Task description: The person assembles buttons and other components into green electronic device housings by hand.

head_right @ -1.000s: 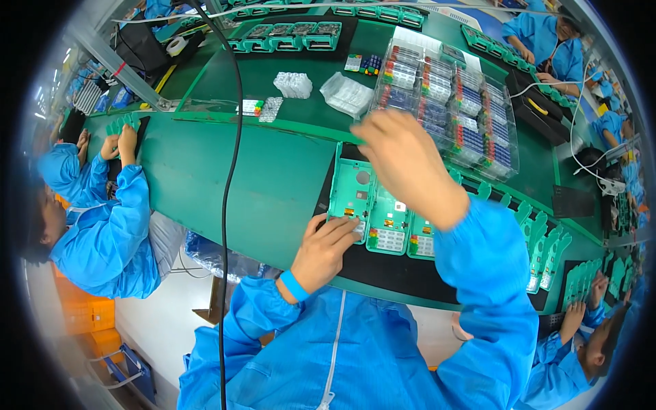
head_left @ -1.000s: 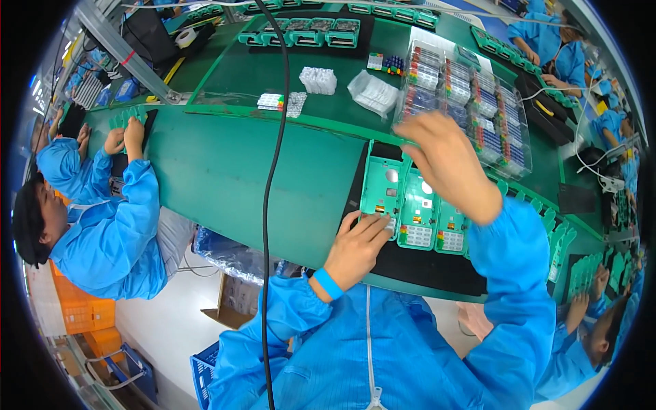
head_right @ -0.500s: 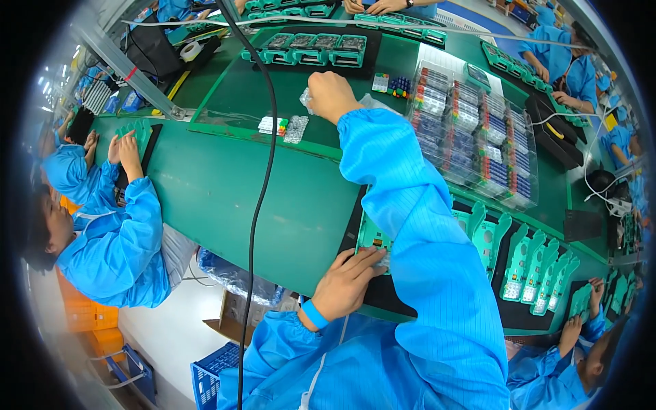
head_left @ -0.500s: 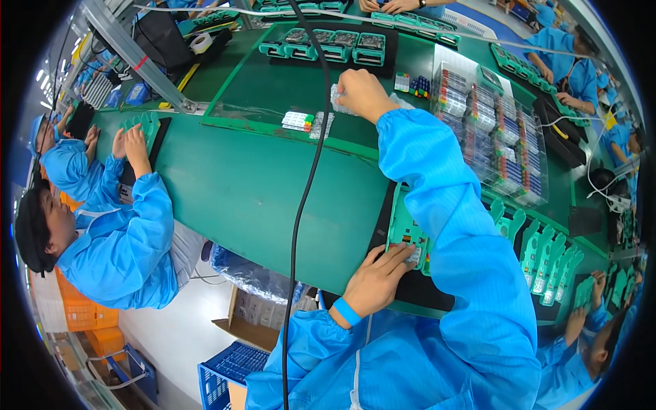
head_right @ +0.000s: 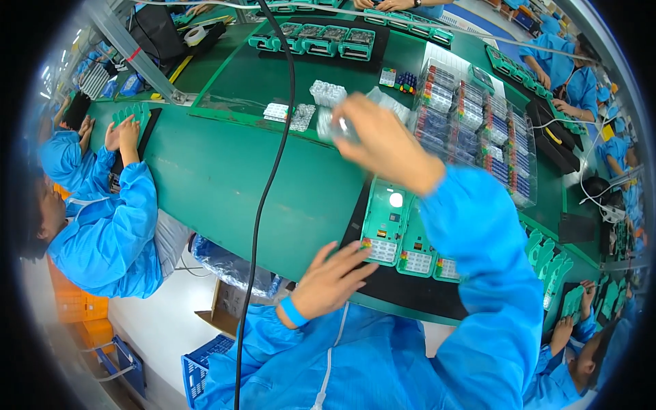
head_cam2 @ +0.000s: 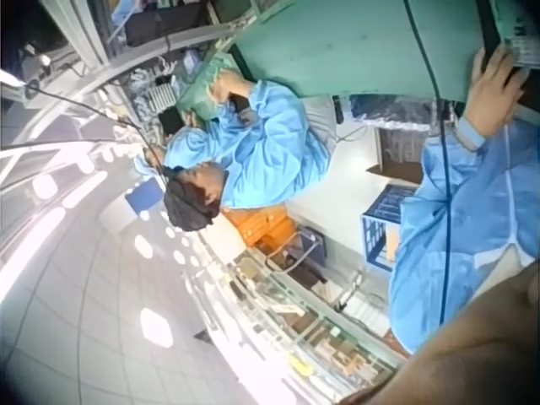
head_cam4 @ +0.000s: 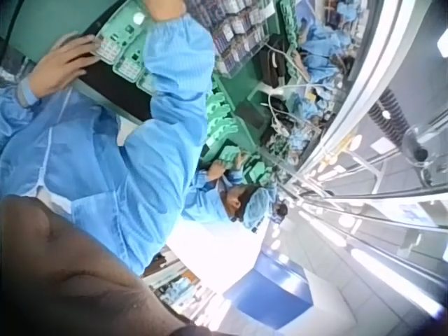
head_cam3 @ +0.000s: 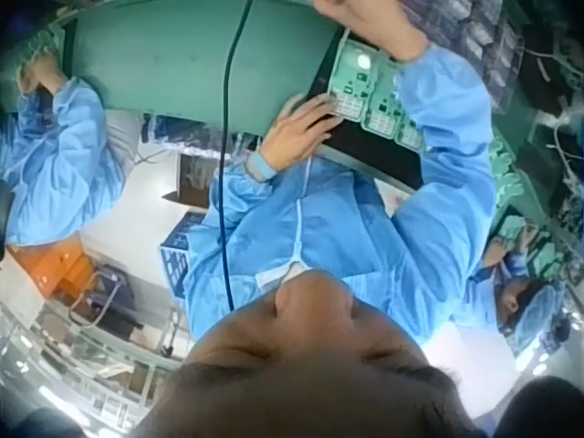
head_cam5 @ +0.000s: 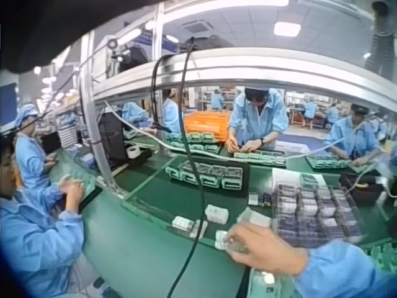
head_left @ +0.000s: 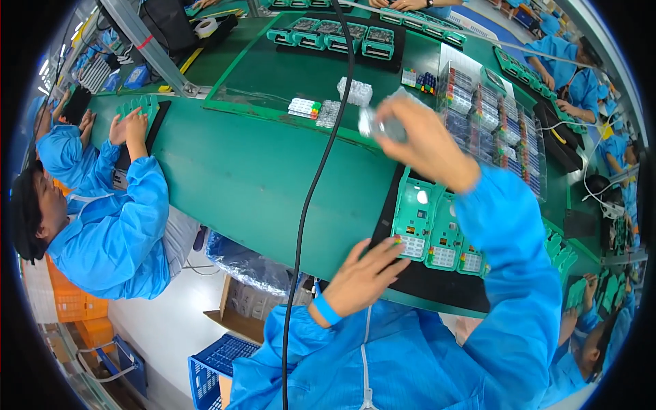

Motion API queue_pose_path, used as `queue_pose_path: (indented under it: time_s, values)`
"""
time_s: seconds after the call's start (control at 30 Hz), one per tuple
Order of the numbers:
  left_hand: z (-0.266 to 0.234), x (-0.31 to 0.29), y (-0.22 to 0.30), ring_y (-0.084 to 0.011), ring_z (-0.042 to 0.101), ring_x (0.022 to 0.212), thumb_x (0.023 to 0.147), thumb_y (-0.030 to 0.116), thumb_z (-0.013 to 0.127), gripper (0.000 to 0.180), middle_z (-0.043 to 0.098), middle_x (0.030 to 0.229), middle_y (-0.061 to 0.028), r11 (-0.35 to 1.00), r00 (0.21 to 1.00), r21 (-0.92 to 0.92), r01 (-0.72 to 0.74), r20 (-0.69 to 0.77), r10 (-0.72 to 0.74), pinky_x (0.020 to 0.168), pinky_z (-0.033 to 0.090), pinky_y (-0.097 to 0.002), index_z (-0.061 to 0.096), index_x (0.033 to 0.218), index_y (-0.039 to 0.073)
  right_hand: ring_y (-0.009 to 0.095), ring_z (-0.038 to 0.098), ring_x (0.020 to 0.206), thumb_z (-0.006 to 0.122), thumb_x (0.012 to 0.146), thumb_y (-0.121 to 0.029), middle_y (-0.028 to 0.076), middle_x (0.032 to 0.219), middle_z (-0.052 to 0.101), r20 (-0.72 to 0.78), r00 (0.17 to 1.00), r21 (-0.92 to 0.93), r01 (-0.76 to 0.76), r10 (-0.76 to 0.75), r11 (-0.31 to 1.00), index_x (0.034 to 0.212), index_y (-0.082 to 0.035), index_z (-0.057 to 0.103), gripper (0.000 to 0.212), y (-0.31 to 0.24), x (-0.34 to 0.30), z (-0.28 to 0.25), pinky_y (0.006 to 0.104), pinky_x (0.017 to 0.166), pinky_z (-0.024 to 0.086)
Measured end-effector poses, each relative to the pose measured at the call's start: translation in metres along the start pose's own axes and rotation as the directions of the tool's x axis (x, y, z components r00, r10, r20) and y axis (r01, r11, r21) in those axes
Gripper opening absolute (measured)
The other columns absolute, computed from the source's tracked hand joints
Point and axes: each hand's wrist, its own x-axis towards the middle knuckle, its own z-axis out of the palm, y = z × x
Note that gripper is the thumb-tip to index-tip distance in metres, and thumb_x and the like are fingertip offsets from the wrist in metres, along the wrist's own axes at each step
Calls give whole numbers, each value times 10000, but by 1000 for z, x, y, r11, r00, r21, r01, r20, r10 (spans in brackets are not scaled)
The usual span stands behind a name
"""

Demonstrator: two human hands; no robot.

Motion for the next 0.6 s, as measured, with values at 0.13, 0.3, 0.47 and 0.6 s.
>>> queue_pose_path:
  time_s: [0.13, 0.3, 0.47, 0.6]
  values:
    - [-21, -23, -16, -307, 617, 967, 756, 109, 885, 164, 657, 1028, -80, 969, 933, -228, 99, -316, -170, 849, 495, -410, 748, 846, 115, 393, 677, 977, 824, 823, -89, 164, 1068, 675, 179, 971, 76, -177, 161, 981, 1094, -50, 632, 335, -65, -117, -23, 454, 834, 562]
    - [-30, 14, -17, -297, 601, 838, 732, 84, 911, 245, 608, 874, -91, 969, 909, -213, 126, -366, -198, 722, 475, -384, 697, 851, 71, 353, 690, 1039, 882, 776, -75, 131, 1138, 723, 167, 932, -47, -319, 323, 947, 1085, -69, 663, 379, -88, -181, -1, 436, 889, 555]
    - [-8, 61, -5, -256, 586, 830, 827, 129, 854, 250, 580, 872, -47, 967, 957, -215, 136, -224, -184, 763, 444, -396, 778, 1064, 109, 373, 669, 1036, 862, 772, -25, 139, 1159, 697, -32, 935, -55, -354, 353, 933, 1096, -63, 651, 389, -96, -199, -15, 444, 875, 546]
    - [9, 64, -7, -244, 584, 886, 793, 152, 868, 183, 598, 881, -30, 975, 974, 0, 222, -46, -221, 797, 397, -410, 826, 971, 155, 368, 649, 1096, 857, 773, -7, 132, 1187, 694, -27, 898, -20, -440, 439, 898, 1089, -64, 654, 380, -97, -227, -34, 443, 924, 522]
